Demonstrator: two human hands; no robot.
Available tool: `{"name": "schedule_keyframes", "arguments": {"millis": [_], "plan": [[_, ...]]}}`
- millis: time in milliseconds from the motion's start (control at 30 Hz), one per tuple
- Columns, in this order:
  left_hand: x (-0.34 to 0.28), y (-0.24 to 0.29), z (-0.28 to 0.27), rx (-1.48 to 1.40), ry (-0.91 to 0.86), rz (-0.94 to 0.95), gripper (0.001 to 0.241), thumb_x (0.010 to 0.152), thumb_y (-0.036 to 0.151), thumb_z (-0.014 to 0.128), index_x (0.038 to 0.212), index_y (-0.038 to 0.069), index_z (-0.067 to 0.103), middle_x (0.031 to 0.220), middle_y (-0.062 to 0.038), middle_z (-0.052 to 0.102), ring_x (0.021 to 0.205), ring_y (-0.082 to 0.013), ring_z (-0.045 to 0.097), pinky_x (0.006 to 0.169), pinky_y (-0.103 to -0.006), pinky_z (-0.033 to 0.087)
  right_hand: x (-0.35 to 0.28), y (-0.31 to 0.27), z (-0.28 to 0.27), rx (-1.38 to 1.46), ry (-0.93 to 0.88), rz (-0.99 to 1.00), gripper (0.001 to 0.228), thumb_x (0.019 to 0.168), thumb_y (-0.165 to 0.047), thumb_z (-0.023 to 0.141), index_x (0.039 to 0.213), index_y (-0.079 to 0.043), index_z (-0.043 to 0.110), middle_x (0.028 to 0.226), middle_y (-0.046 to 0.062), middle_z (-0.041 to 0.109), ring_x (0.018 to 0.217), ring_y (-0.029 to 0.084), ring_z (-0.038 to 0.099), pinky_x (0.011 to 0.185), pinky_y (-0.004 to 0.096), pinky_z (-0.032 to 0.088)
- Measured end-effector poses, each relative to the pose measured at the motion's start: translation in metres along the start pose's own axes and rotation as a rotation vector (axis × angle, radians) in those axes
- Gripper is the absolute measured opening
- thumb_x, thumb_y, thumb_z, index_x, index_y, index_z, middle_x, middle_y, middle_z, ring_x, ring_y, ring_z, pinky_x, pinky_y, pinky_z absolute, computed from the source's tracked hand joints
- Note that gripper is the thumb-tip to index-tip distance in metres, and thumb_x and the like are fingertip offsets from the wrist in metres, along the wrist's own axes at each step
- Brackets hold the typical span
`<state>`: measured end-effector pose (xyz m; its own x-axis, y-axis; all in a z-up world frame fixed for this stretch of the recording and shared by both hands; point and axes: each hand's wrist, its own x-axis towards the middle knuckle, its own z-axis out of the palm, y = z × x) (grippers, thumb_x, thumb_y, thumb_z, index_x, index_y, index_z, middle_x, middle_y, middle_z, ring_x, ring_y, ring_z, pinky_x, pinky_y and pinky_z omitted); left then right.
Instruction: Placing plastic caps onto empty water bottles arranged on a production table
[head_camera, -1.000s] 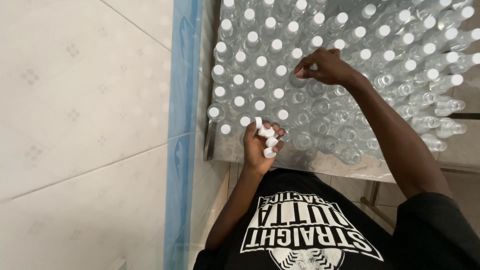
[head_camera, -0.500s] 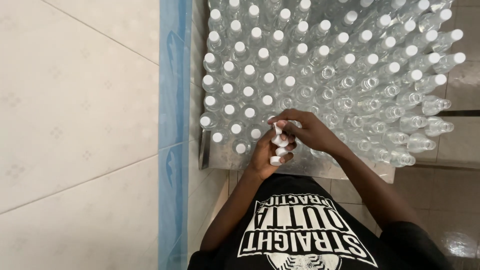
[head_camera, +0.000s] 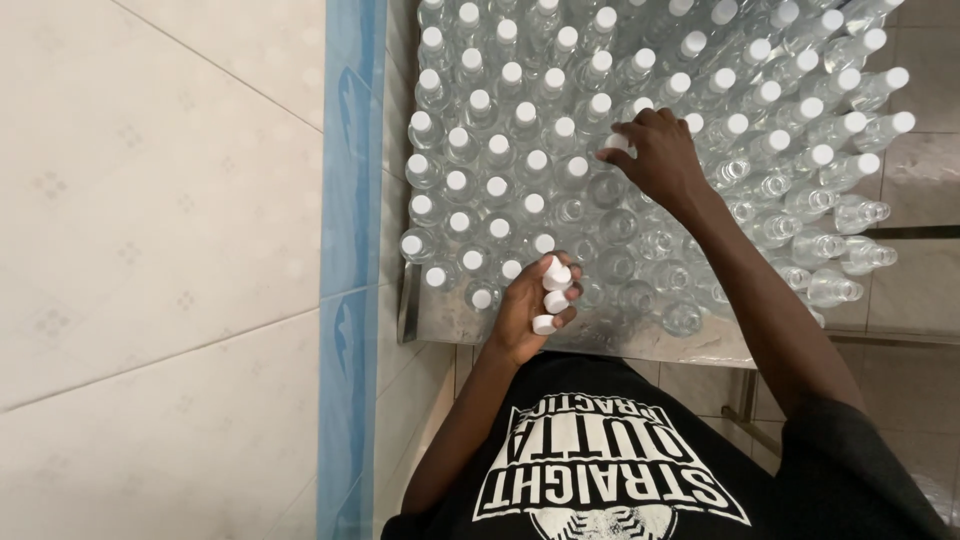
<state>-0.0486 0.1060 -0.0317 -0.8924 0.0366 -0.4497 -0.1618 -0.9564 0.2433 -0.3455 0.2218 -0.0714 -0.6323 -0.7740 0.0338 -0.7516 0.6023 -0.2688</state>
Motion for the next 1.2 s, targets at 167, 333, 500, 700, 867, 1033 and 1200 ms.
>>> {"name": "schedule_keyframes", "arguments": {"millis": [167,333,500,700,867,1033,1200], "plan": [[-0.013,0.011,-0.010,0.004,0.031,0.031,0.038,0.114,0.046,0.057,0.128,0.011,0.060,0.112,-0.010,0.062,0.093,-0.0169,0.064,0.047,-0.0192,0.050,0.012,0.010,0.007,0.078,-0.122,0.013,0.049,0.112,-0.054,0.070,0.141,-0.015,0.078,0.096,0.007,0.070,0.108,0.035,0.069,0.112,0.065,0.044],[-0.016,0.016,-0.022,0.024,0.073,0.090,0.044,0.114,0.052,0.057,0.132,0.012,0.060,0.109,-0.007,0.066,0.088,-0.0143,0.065,0.046,-0.0166,0.048,0.024,0.021,0.012,0.337,-0.280,0.137,0.039,0.122,-0.047,0.057,0.141,-0.019,0.077,0.096,0.016,0.075,0.108,0.043,0.068,0.107,0.073,0.043],[-0.013,0.017,-0.011,-0.007,0.055,0.099,0.048,0.108,0.055,0.064,0.130,0.012,0.062,0.106,-0.005,0.067,0.083,-0.0104,0.063,0.047,-0.0174,0.045,0.028,0.006,-0.013,0.566,-0.275,0.249,0.032,0.112,-0.043,0.073,0.130,-0.018,0.081,0.100,0.014,0.081,0.099,0.034,0.076,0.095,0.056,0.055],[-0.005,0.019,0.017,0.012,0.017,0.077,0.058,0.105,0.063,0.062,0.127,0.010,0.061,0.090,-0.001,0.066,0.068,-0.0076,0.057,0.042,-0.0196,0.038,0.025,-0.002,-0.021,0.593,-0.222,0.298,0.030,0.110,-0.039,0.078,0.123,-0.012,0.084,0.097,0.009,0.082,0.089,0.019,0.078,0.080,0.037,0.057],[-0.002,0.014,0.021,0.077,-0.039,0.041,0.069,0.103,0.067,0.061,0.129,0.003,0.064,0.085,0.000,0.062,0.063,-0.0058,0.054,0.042,-0.0199,0.040,-0.026,-0.033,-0.035,0.137,0.144,0.001,0.062,0.119,-0.060,0.059,0.139,-0.005,0.079,0.126,0.019,0.074,0.120,0.046,0.058,0.094,0.058,0.042],[-0.001,0.001,0.000,0.312,-0.049,-0.086,0.069,0.107,0.072,0.061,0.113,0.003,0.067,0.080,-0.007,0.061,0.064,-0.0126,0.061,0.035,-0.0199,0.051,-0.087,-0.118,-0.115,0.932,-0.527,-0.095,0.044,0.102,-0.027,0.071,0.142,-0.008,0.073,0.144,0.030,0.068,0.139,0.056,0.055,0.119,0.066,0.038],[-0.008,0.002,0.011,0.318,-0.052,-0.105,0.056,0.107,0.058,0.071,0.104,0.002,0.067,0.082,-0.008,0.064,0.065,-0.0119,0.065,0.035,-0.0195,0.054,-0.099,-0.103,-0.095,1.066,-0.474,-0.113,0.024,0.101,-0.017,0.075,0.122,-0.006,0.082,0.124,0.016,0.080,0.117,0.036,0.075,0.108,0.053,0.051]]}}
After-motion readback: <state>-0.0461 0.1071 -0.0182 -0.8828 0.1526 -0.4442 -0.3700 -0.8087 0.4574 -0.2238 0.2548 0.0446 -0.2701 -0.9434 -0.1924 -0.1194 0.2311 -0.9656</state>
